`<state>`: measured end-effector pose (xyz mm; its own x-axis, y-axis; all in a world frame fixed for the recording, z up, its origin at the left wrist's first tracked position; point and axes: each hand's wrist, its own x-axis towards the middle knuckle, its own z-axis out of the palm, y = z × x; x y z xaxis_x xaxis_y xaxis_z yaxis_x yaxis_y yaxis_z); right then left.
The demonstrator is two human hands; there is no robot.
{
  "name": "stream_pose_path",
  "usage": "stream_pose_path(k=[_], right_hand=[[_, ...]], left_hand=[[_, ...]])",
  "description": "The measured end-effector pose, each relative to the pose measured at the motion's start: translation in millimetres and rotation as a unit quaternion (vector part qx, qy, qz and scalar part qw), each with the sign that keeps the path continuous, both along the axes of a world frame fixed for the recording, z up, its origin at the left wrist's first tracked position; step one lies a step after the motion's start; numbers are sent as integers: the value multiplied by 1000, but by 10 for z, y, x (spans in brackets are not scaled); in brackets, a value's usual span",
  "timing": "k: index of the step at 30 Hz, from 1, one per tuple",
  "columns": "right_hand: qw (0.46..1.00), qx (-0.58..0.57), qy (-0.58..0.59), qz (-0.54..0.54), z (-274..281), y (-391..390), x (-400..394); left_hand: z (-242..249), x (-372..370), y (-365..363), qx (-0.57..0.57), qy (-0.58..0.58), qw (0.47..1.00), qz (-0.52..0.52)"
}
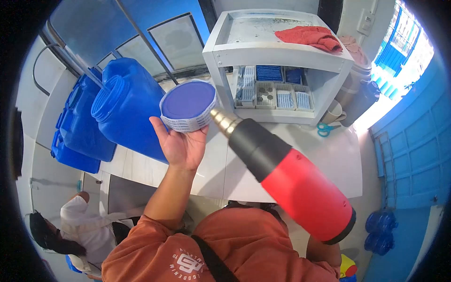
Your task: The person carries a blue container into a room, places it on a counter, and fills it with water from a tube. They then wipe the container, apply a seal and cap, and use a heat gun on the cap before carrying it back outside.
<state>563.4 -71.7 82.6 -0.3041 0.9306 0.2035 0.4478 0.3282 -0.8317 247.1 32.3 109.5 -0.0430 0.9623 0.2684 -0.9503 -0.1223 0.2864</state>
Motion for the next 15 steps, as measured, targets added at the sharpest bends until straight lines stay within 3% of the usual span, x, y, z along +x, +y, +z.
stream_pose_path(k=[3, 5, 11, 12, 14, 15], right_hand=[[999, 33, 4, -8, -82, -7, 67], [998, 59, -12, -3, -120, -3, 45], [994, 71, -82, 3, -641, -39, 309], [994, 71, -83, 6, -462, -32, 200], [994, -22, 101, -22, 48, -6, -108], [995, -22, 94, -13, 40, 16, -95]], left_hand=[[4, 20, -10, -38, 31, 998, 38], [-117, -51, 16, 8, 58, 998, 6], [-40, -14, -14, -2, 12, 1000, 3], [-14, -2, -29, -2, 12, 1000, 6], [36, 32, -52, -43, 37, 997, 44], [14, 17, -53, -44, 36, 997, 45]])
